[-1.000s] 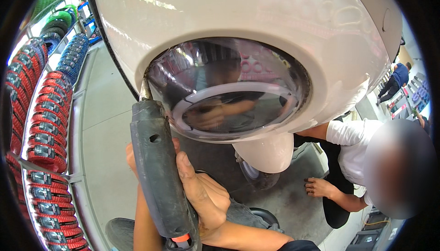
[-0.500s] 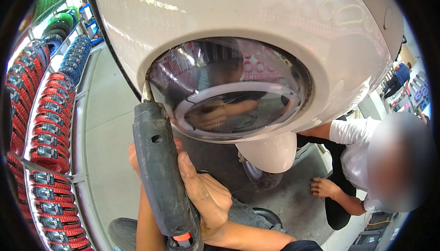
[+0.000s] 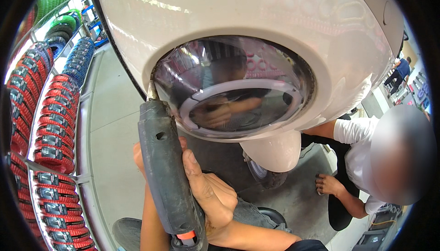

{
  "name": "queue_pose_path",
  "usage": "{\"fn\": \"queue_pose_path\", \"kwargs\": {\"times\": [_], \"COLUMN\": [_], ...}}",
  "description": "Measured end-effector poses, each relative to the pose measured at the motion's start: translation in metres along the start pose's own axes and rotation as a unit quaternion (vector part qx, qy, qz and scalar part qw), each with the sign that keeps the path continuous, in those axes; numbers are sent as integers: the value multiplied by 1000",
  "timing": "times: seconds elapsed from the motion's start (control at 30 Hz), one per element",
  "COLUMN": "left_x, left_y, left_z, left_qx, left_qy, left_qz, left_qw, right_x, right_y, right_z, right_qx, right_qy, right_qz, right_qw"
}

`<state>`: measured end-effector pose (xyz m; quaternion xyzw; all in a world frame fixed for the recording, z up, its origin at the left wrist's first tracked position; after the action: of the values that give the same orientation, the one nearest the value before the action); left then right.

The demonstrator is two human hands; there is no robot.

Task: The person uses a hot glue gun to apply glue around the perimeter of a vehicle's headlight lens. They hold the lens with one hand and apply the glue with the other, working around the circular edge.

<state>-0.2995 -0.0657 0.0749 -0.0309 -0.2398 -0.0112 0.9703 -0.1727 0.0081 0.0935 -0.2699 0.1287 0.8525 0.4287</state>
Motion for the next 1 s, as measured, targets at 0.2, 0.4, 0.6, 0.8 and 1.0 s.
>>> {"fn": "queue_pose_path", "kwargs": {"times": [0.2,0.4,0.6,0.8,1.0], "left_x": [0,-1,-4,-2,-3], "left_y": [0,-1,-3,-5,-7], "left_z": [-1,-3,-4,-1,-2], "left_qx": [3,-1,-5,-4,9], "left_qy": [-3,-15,-29,-36,-16], "left_qz": [1,-5,-9,-19,-25], "left_qw": [1000,1000,1000,999,1000], "right_x": [-3,1,1,-3,0], "right_y": [-1,-2,1,3,3], "right_z": [1,-8,-8,-6,-14], "right_qx": [-19,-97,-97,-41,-42], "right_qy": [1,22,21,13,48], "right_qz": [-5,-16,-17,-21,-19], "right_qw": [1000,995,995,999,998]}}
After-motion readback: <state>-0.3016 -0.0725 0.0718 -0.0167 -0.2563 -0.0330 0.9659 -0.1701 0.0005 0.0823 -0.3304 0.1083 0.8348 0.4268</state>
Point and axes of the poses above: each hand's wrist, its own z-axis towards the middle knuckle, its own y-axis out of the palm, x = y × z, the point moved 7 cm from there along z, towards the middle knuckle, and after that the axes turned 6 degrees about x, right-handed, at the moved point
